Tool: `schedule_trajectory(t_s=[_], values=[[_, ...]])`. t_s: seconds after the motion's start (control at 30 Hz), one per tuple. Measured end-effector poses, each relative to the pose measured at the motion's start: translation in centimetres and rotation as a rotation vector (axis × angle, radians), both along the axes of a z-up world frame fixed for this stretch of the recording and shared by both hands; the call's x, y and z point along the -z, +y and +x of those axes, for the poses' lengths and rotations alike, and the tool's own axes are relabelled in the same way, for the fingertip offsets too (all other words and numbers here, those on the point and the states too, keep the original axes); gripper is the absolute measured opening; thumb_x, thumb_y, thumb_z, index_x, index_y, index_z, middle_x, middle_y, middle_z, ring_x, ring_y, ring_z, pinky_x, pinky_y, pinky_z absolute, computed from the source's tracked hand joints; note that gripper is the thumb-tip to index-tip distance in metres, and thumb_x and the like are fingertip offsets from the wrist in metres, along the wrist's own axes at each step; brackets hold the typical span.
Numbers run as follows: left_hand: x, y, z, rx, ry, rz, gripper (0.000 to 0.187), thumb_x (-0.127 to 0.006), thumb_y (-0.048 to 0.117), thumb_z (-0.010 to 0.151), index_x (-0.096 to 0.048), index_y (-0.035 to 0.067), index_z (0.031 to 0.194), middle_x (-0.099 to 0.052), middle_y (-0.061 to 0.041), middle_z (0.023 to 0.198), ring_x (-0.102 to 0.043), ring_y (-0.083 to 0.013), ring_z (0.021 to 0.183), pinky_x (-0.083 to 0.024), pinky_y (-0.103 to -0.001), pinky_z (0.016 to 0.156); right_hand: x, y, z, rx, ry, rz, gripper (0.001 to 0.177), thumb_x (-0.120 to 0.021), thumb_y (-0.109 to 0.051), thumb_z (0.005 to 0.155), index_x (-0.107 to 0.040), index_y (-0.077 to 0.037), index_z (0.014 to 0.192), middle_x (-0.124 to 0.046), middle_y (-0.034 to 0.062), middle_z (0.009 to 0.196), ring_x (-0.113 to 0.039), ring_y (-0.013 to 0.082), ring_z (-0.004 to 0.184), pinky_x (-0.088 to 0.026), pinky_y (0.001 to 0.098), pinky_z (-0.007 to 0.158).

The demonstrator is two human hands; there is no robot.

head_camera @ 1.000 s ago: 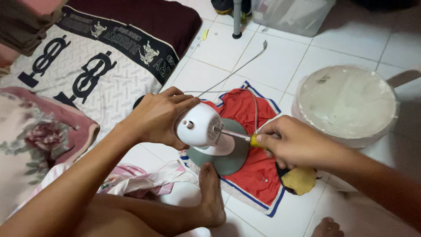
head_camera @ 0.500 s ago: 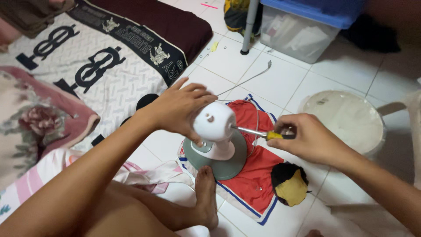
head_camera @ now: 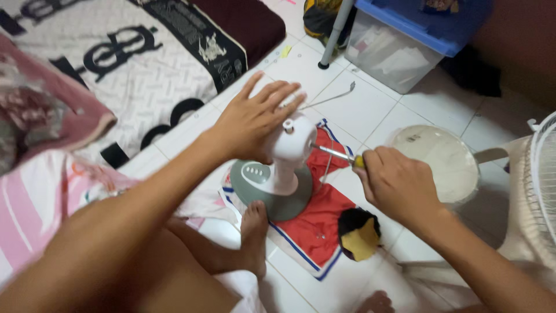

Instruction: The person disassembles a small electric fan by removing the rear grille and unscrewing the back cover with a screwdriver. They remove the cover to expose the internal motor and fan blades, then reattach the cover and grille.

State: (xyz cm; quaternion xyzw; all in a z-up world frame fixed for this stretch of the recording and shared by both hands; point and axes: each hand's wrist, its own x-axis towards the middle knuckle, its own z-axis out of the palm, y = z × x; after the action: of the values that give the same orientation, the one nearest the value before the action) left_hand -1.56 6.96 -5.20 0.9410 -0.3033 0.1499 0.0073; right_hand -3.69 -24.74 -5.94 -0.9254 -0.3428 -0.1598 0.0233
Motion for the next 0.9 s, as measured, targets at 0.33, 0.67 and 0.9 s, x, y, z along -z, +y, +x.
schedule_trajectory(t_s=[0.33,0.67,0.9], values=[[19.7,-11.4,-6.8,-0.759,0.092,-1.221,0.114,-0.102,0.04,0.053,-0.043,-0.016,0.133,-0.051,-0.032,0.135,-0.053,-0.0428,0.125,-0.043,-0.047,0.106,1.1,-0.8,0.9,-0.054,0.13,0.086,0.018,-0.069,-0.024,0.089,-0.064,-0.006,0.092,-0.064,0.0104,0.081,-0.065,0.0315,0.07,-0.053,0.0446,0.061],[23.3,-14.1,-0.1,-0.618,-0.121,-1.71,0.118,-0.096,0.046,0.057,-0.035,-0.006,0.144,-0.055,-0.025,0.138,-0.057,-0.0365,0.127,-0.047,-0.044,0.111,1.9,-1.5,1.6,-0.16,0.099,0.152,0.023,-0.075,-0.018,0.083,-0.063,-0.003,0.095,-0.065,0.0121,0.083,-0.065,0.0318,0.069,-0.053,0.0427,0.061],[26.6,-14.5,1.5,-0.796,-0.358,-1.312,0.125,-0.091,0.048,0.068,-0.022,-0.011,0.154,-0.035,-0.035,0.153,-0.034,-0.0494,0.143,-0.028,-0.056,0.119,1.4,-1.0,1.7,-0.172,0.088,0.116,0.017,-0.071,-0.017,0.086,-0.066,-0.005,0.097,-0.065,0.0084,0.076,-0.064,0.0289,0.064,-0.05,0.0412,0.054]])
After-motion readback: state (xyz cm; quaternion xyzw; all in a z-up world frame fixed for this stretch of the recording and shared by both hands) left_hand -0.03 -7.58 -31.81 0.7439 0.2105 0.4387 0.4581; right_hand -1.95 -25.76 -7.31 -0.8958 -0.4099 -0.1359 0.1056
